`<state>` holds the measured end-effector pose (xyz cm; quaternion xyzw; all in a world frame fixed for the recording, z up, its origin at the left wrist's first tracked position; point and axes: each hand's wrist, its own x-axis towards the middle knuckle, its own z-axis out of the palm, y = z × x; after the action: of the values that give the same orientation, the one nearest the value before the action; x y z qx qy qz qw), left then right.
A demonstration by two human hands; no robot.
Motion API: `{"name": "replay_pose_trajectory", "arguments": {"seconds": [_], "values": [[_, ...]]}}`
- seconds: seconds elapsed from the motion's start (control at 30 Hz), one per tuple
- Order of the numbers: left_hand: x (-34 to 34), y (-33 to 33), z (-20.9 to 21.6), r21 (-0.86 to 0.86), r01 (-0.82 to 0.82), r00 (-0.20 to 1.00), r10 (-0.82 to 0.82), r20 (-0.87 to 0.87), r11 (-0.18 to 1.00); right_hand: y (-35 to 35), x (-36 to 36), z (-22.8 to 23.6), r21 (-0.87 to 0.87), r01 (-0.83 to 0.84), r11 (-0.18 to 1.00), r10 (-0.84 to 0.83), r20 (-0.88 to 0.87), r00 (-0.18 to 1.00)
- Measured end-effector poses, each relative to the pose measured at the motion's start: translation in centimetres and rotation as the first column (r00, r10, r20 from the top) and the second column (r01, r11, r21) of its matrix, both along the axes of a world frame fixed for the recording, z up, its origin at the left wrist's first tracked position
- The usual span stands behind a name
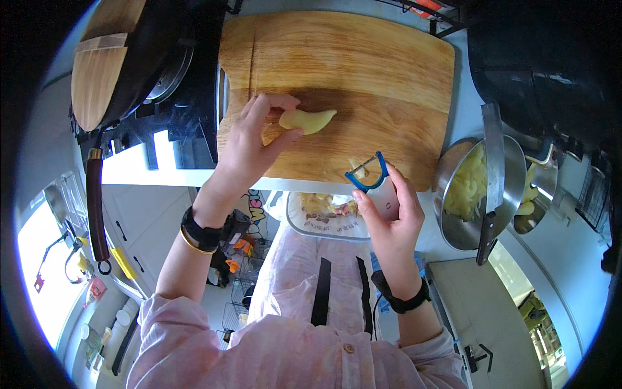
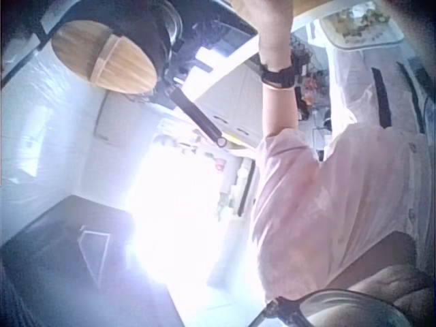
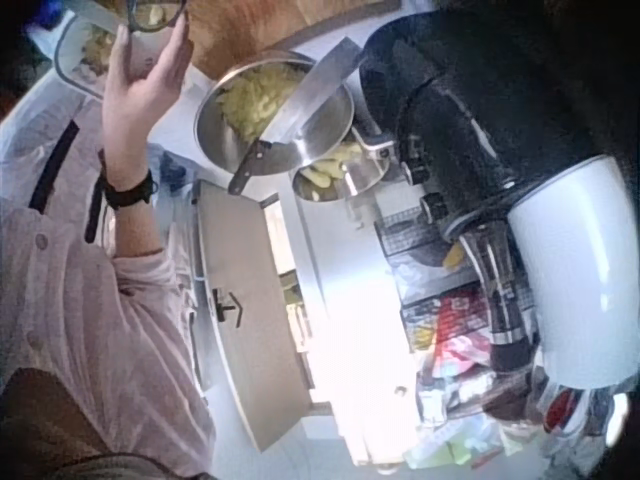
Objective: The person peels potatoes with a vegetable peeler over a cutting board and a metal bowl. Potato skins are collected in a small container while peeled potatoes are placed into the bowl.
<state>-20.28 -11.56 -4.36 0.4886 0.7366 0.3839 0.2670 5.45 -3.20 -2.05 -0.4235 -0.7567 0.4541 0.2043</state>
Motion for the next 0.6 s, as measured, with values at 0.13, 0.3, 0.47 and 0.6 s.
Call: {"name": "replay_pose_trajectory", "arguments": {"seconds": [0.13,0.3,0.47,0.6], "values": [[0.4,-0.3,0.0,-0.072,-0.014,0.976,-0.002,-0.218,0.997,0.2,-0.1,-0.2,-0.007,-0.028,1.0,0.028,-0.005,1.0],[0.5,-0.7,0.1,-0.091,0.04,0.999,-0.043,-0.029,0.995,0.5,-0.7,-0.3,0.073,-0.06,0.996,0.061,-0.021,0.998],[-0.7,-0.2,0.2,0.052,0.131,0.991,-0.128,-0.041,0.99,0.9,-1.5,0.3,0.062,-0.11,0.992,0.11,-0.005,0.994],[-1.3,0.3,0.4,0.103,0.179,0.983,-0.175,-0.052,0.978,0.7,-2.4,0.3,0.07,-0.138,0.988,0.138,0.007,0.99]]}}
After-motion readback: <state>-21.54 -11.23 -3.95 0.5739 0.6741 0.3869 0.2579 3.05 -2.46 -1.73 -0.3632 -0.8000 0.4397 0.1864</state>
